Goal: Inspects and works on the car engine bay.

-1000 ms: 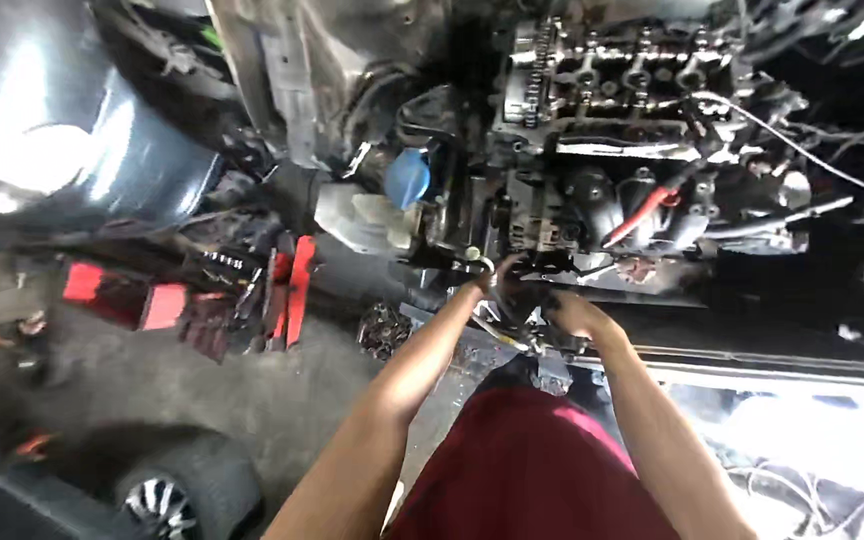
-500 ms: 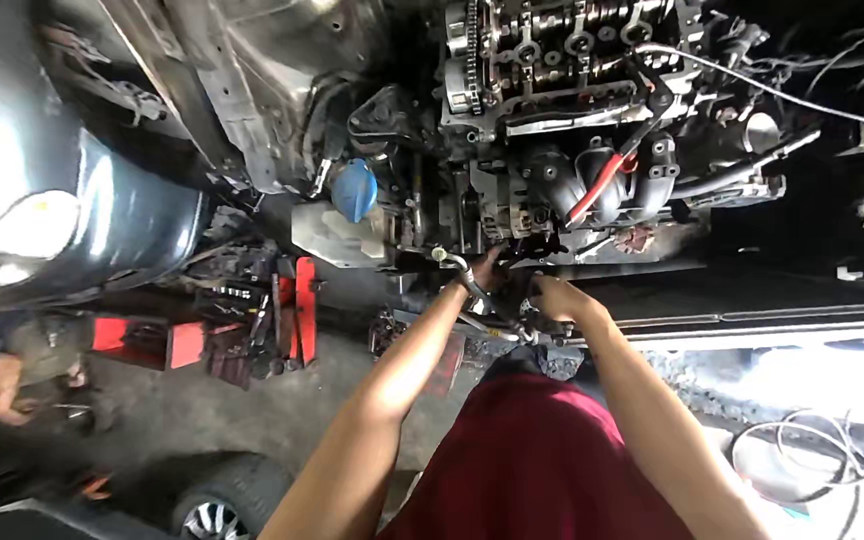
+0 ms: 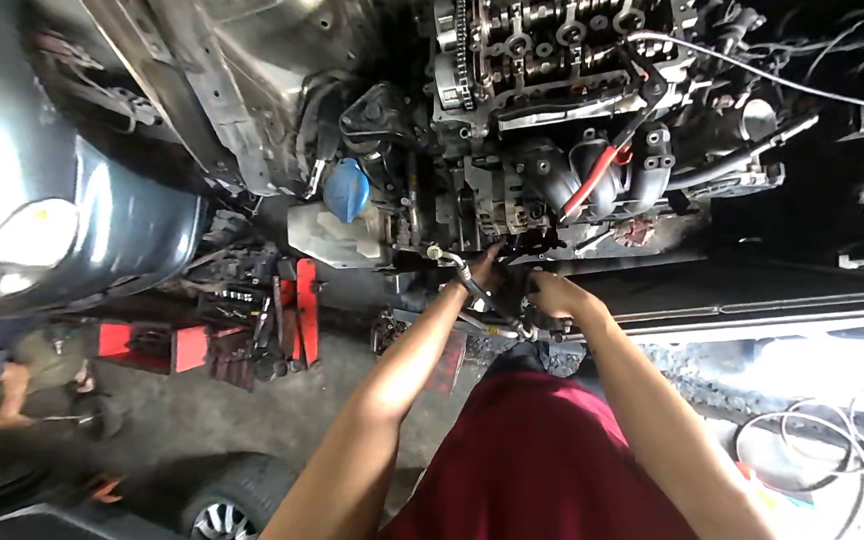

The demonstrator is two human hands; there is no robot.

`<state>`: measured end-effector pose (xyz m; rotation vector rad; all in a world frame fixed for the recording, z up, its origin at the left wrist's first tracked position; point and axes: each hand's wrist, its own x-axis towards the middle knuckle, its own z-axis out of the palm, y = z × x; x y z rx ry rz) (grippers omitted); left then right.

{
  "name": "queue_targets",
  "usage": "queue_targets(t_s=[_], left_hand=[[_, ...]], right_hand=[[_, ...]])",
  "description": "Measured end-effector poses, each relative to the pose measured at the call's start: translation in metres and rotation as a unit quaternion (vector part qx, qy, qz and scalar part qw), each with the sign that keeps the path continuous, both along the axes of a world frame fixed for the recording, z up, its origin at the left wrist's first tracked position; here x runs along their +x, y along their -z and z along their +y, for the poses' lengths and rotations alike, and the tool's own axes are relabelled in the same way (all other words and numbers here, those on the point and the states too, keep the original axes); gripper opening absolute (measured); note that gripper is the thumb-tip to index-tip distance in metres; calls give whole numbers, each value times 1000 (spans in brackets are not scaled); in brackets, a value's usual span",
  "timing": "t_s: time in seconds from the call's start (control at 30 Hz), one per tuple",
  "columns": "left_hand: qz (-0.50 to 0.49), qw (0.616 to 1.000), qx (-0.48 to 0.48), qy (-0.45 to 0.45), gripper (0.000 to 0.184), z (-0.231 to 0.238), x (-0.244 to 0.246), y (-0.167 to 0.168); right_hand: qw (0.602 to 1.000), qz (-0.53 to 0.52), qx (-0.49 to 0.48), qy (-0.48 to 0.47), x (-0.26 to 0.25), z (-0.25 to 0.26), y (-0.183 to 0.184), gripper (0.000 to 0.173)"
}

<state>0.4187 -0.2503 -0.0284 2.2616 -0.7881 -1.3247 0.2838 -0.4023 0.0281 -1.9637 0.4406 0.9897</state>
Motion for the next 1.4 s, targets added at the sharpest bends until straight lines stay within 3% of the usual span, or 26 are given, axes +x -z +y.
queue_targets(t_s=[0.23, 0.4, 0.6, 0.73, 0.9, 1.13, 1.4], left_hand=[[-17, 999, -5, 36, 81, -2, -6, -3], [-37, 993, 74, 85, 81, -6, -10, -13], [-115, 958, 183, 186, 85, -20, -20, -46], [-179, 933, 210, 232, 87, -23, -26, -41], [-194, 922, 243, 233, 69, -33, -28, -48], [-215, 927, 240, 193, 62, -30, -28, -38], [-170, 939, 242, 177, 82, -26, -27, -48]], right_hand=[[1000, -1, 2, 3, 0, 1, 3, 35], [1000, -17, 0, 6, -2, 2, 8, 36], [1000, -16, 2, 18, -3, 2, 8, 34], [1000, -11, 0, 12, -2, 2, 9, 32], [1000, -19, 0, 3, -2, 1, 10, 33], [1000, -11, 5, 8, -1, 1, 7, 32], [1000, -16, 3, 5, -2, 1, 4, 31]])
